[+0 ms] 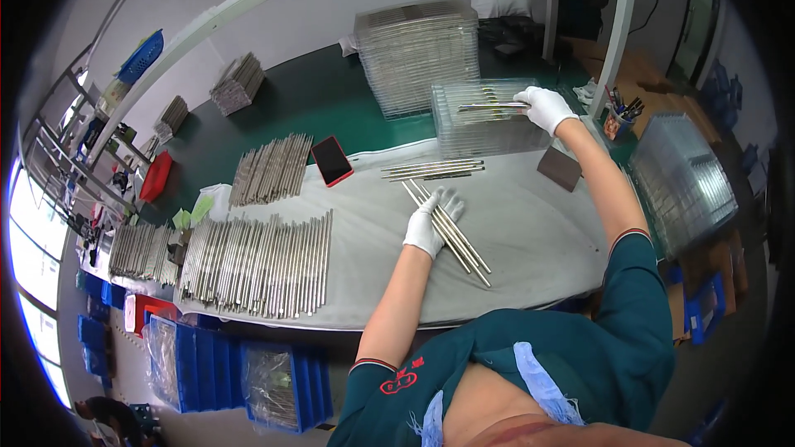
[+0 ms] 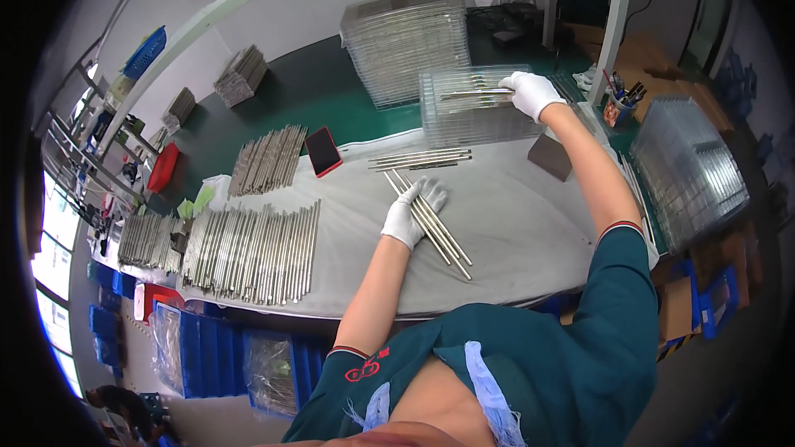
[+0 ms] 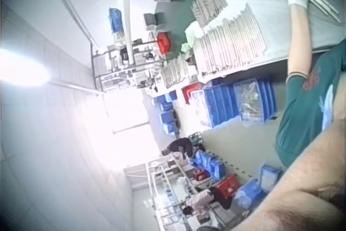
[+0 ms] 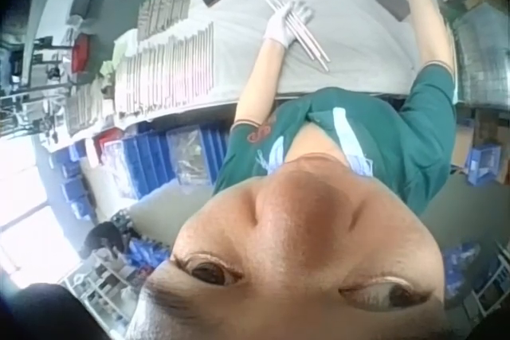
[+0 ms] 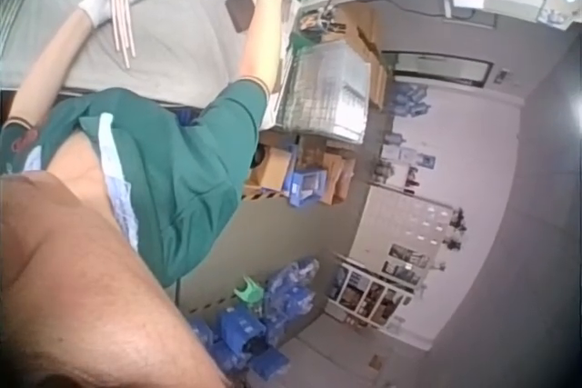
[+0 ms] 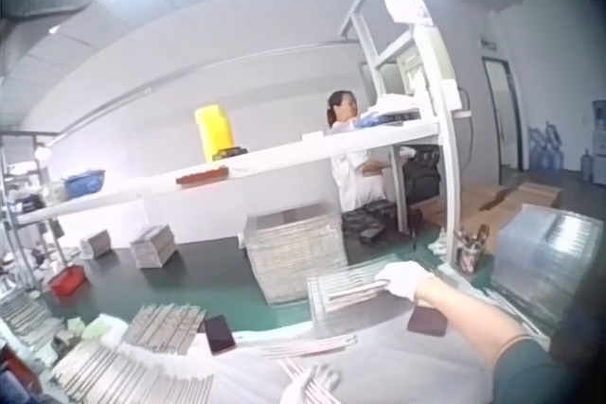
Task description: Organizing and stacking thin metal rods on a workbench into plastic trays.
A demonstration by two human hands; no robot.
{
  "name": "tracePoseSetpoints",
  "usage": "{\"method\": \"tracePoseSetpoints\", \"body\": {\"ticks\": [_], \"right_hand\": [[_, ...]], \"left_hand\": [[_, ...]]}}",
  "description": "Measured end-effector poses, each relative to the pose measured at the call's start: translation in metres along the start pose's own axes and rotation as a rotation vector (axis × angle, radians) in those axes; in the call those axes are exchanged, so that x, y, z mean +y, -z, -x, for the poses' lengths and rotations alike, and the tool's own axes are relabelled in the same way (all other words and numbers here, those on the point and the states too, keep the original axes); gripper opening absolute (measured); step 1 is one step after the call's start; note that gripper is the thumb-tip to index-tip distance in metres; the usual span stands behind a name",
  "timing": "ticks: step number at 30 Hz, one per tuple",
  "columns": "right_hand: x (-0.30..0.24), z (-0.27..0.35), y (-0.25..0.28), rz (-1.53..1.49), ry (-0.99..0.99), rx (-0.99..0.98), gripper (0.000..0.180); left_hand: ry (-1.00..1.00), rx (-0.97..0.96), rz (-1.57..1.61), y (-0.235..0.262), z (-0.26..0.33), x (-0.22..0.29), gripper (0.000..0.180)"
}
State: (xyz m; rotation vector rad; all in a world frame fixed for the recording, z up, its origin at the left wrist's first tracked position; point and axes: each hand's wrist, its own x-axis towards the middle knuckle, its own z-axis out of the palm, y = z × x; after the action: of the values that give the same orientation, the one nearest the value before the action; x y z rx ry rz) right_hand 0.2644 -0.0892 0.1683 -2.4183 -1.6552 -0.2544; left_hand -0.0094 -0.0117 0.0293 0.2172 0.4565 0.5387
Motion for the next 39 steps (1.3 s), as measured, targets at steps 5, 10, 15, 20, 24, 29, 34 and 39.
{"method": "tracePoseSetpoints", "body": {"ticks": [5, 10, 15, 20, 24, 29, 34, 39], "right_hand": [[-0.003, 0.0, 0.007, -0.029, -0.016, 0.035, 0.024], [0.002, -0.005, 0.01, -0.114, -0.105, 0.049, 0.026], [0.009, -0.012, -0.004, -0.146, -0.108, 0.05, 0.026], [0.0, -0.013, -0.007, -0.049, -0.05, -0.013, 0.026], [-0.001, -0.019, -0.01, -0.018, -0.022, -0.063, 0.027], [0.0, -0.026, -0.013, -0.032, 0.011, -0.089, 0.028], [0.004, -0.034, -0.019, -0.002, 0.014, -0.068, 0.028], [0.005, -0.04, -0.022, 0.006, 0.027, -0.054, 0.029]], "left_hand": [[0.006, -0.008, 0.015, 0.008, -0.005, 0.002, 0.026], [-0.018, 0.016, -0.02, -0.002, -0.003, 0.001, 0.022], [-0.015, -0.005, -0.025, -0.002, -0.003, 0.002, 0.029], [-0.008, 0.002, -0.014, -0.001, -0.001, 0.002, 0.028], [-0.002, 0.011, -0.006, 0.0, 0.0, 0.0, 0.027], [-0.004, 0.006, -0.007, 0.001, -0.001, 0.001, 0.027], [-0.016, 0.017, -0.004, -0.003, 0.001, 0.001, 0.026], [-0.022, 0.026, -0.016, -0.004, 0.002, 0.001, 0.027]]}}
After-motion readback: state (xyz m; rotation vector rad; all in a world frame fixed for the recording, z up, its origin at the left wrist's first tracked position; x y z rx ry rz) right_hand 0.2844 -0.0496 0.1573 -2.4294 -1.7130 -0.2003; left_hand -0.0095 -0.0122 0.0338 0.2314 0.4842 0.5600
